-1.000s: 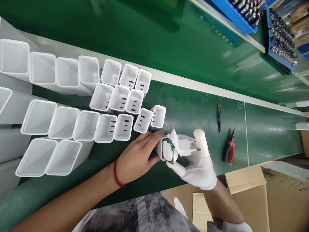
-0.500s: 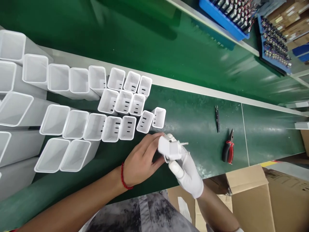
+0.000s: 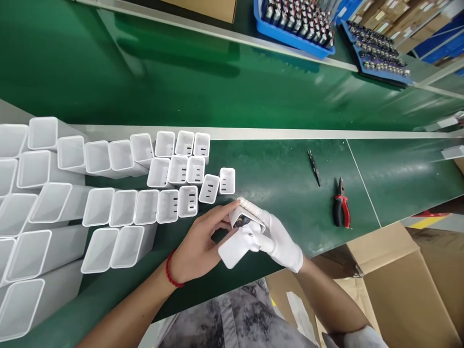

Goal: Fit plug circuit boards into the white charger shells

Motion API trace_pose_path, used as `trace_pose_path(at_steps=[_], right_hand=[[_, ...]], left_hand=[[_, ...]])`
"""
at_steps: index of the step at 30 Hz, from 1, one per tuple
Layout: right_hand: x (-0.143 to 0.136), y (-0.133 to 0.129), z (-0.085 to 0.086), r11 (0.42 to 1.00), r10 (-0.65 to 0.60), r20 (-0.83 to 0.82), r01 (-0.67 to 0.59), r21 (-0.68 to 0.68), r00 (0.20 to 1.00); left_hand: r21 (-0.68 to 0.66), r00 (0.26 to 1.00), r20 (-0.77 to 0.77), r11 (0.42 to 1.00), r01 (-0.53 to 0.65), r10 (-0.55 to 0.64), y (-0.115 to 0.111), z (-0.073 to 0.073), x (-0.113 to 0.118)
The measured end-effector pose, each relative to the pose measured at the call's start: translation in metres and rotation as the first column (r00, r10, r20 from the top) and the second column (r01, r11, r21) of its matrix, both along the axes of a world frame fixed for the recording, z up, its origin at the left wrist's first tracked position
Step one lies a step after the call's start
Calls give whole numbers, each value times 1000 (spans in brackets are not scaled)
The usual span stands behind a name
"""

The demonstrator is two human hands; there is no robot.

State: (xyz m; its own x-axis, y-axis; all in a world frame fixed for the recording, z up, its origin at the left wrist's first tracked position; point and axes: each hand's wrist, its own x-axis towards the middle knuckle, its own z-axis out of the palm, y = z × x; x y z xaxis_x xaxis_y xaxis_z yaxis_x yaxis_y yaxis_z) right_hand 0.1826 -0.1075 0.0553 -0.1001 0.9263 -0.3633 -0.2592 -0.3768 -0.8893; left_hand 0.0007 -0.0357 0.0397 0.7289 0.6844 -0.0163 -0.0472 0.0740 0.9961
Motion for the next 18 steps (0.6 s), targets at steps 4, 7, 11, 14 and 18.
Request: trace_pose_path(at_steps=[4,7,11,14,18], right_hand=[[-3,1,0,996,43,32,-46,82,999],[-4,-1,-4,993,16,84,-26,114,996],[-4,-4,-9,987,-2,125,-19,161,992],[-3,-4,-12,975,-24,220,-25,220,975],[-2,-4,-19,957,-57,287,-29,287,956]], left_hand=[[-119,999,-16,992,-33,32,-1,-2,1],[-204,999,42,979,-26,35,-1,-3,2],[-310,994,103,951,7,27,-3,-4,3],[-296,997,65,955,-30,52,-5,-5,4],[-219,998,28,975,-41,49,-7,-7,4]])
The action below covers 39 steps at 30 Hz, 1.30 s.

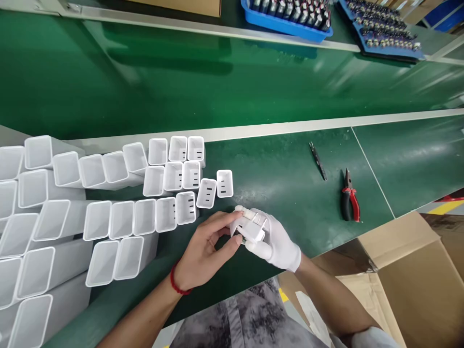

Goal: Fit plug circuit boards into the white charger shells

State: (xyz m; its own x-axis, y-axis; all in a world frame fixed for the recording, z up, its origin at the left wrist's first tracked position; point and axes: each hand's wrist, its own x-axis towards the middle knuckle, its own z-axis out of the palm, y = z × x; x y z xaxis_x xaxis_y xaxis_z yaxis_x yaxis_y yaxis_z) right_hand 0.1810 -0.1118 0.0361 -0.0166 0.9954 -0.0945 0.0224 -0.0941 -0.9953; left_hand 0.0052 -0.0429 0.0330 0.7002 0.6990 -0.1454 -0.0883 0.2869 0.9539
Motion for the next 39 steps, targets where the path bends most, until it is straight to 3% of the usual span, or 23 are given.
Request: trace_pose_path(at_steps=[6,13,16,22,29,31,34,37,39], right_hand=[[2,-2,-12,999,-14,68,11,46,998],[6,10,-1,993,-7,-235,-22,-118,972],[5,12,7,984,-5,-316,-52,-170,949],[-7,9,5,950,-202,-360,92,-299,911],[14,7,8,959,-33,-370,-75,-274,929],[25,0,10,965,-84,-315,-2,-264,945],[29,-8,15,985,-126,-59,118,-123,990],[18,-9,20,999,-39,262,28,47,964],[10,-7,22,995,-56,358,21,100,932]], left_hand=[[73,1000,-12,997,0,1,3,1,2],[43,990,-130,998,-45,51,7,3,8],[109,989,-137,993,-35,49,5,2,8],[279,991,-120,960,-19,54,0,2,5],[61,972,-217,995,-80,91,2,6,8],[34,966,-237,995,-93,99,3,7,8],[26,956,-275,995,-96,100,2,9,9],[86,949,-303,994,-66,89,-2,9,10],[146,950,-297,987,-59,101,-5,8,10]])
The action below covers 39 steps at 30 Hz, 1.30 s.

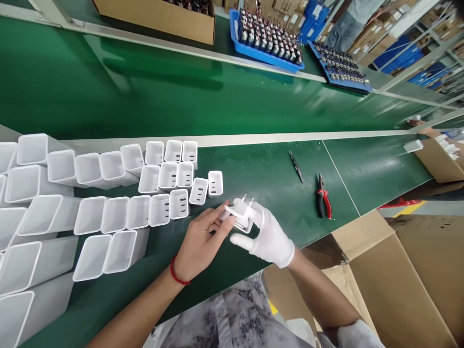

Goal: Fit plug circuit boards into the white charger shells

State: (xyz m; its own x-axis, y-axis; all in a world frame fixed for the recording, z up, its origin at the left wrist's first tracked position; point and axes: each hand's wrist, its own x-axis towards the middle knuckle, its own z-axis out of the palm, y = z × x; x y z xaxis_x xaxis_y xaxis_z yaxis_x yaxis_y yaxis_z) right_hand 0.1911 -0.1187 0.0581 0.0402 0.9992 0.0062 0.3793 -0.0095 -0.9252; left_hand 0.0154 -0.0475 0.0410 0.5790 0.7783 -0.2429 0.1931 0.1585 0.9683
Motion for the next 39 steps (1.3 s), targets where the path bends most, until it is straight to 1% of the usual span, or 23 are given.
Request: trace_pose_path(at_steps=[1,2,3,4,5,7,8,10,15,16,17,21,24,25,27,29,30,32,33,34,36,37,39], right_hand=[[-2,2,1,999,-42,-29,42,-2,999],[-1,5,2,994,-112,-113,110,-23,987],[1,8,3,980,-198,-236,187,-67,951],[5,12,4,959,-284,-371,253,-131,884],[9,16,6,935,-354,-493,293,-200,795],[18,24,11,905,-425,-662,293,-308,618],[22,29,14,900,-436,-707,274,-340,556],[26,36,17,899,-438,-749,240,-367,496],[23,50,18,885,-466,-780,202,-420,417],[23,53,18,882,-471,-780,193,-430,412],[22,57,18,880,-473,-775,189,-435,418],[21,71,19,882,-467,-732,199,-428,496],[23,86,15,897,-436,-716,193,-398,546],[25,93,12,906,-414,-700,189,-379,581],[31,113,6,926,-368,-633,208,-316,681],[41,139,3,935,-353,-492,278,-221,796],[46,154,4,929,-370,-379,331,-164,848],[58,184,9,910,-415,-133,413,-45,900],[63,199,12,891,-453,-10,453,20,892],[68,214,16,892,-451,-2,450,48,893],[74,241,21,908,-410,-49,412,75,911],[76,252,21,916,-386,-79,392,84,919],[77,270,17,943,-312,-153,326,73,938]], left_hand=[[26,1000,14,1000,-3,2,-1,-1,0],[48,999,38,999,-8,6,-2,-1,-1],[70,998,65,997,-11,7,-3,-2,-2],[98,996,92,995,-14,5,-4,-3,-3],[134,994,109,991,-8,-7,-5,-3,-3],[230,993,103,973,25,-49,-6,-6,-5],[276,994,83,960,47,-73,-6,-7,-5],[341,994,41,936,86,-106,-7,-11,-5],[440,996,-11,894,86,-91,-6,-15,-3],[459,996,-20,885,85,-85,-6,-16,-3],[474,996,-29,876,87,-83,-6,-16,-4],[523,995,-74,846,102,-74,-9,-20,-5],[545,990,-126,829,129,-71,-10,-22,-4],[546,987,-143,825,143,-76,-10,-22,-4],[542,979,-179,821,179,-95,-9,-22,-3],[533,971,-212,821,207,-107,-9,-22,-2],[527,969,-225,823,212,-106,-9,-21,-2],[523,968,-234,827,205,-92,-11,-21,-2],[527,969,-234,827,196,-80,-13,-22,-1],[538,970,-235,821,190,-70,-14,-24,1],[581,967,-247,789,201,-64,-14,-32,6],[598,960,-270,770,223,-68,-13,-38,10],[610,933,-340,728,315,-118,-7,-52,18]])
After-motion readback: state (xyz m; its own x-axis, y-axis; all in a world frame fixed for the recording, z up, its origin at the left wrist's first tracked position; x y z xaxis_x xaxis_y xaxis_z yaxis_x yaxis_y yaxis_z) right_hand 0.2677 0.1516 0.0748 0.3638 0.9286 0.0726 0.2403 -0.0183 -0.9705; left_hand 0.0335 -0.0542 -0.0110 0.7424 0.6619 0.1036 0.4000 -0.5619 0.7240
